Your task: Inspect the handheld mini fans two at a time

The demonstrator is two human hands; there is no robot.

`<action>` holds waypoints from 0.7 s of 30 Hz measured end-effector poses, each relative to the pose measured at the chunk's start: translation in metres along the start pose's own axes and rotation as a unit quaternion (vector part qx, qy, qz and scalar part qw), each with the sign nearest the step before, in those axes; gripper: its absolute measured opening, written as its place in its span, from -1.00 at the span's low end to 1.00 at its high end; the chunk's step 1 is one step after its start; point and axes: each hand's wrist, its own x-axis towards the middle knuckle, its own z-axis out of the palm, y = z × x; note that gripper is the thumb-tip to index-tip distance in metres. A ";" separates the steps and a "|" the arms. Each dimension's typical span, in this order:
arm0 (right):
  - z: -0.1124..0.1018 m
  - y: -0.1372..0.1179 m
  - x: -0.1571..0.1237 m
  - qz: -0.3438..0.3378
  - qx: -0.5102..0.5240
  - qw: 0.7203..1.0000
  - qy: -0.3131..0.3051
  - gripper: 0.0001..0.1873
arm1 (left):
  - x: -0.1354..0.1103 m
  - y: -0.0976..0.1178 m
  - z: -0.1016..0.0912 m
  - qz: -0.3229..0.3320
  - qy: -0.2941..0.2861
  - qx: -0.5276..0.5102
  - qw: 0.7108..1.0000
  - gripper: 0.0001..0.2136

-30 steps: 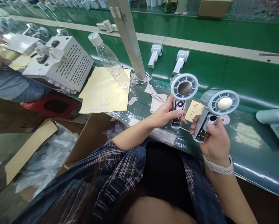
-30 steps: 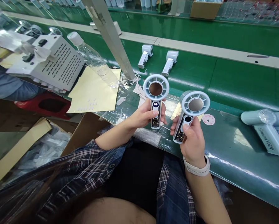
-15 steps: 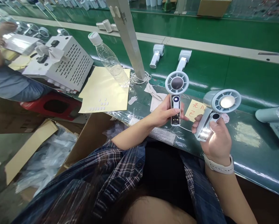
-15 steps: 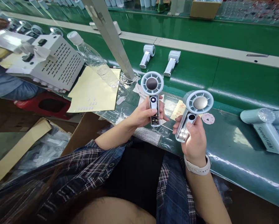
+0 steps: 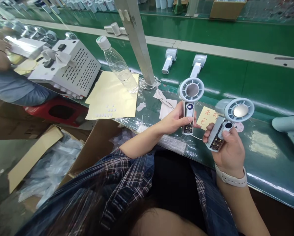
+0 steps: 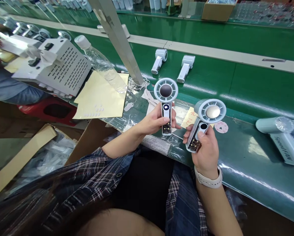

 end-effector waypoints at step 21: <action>0.002 0.003 -0.003 0.030 -0.002 0.999 0.016 -0.68 | 0.001 0.001 0.003 0.000 0.031 -0.014 0.999 -0.37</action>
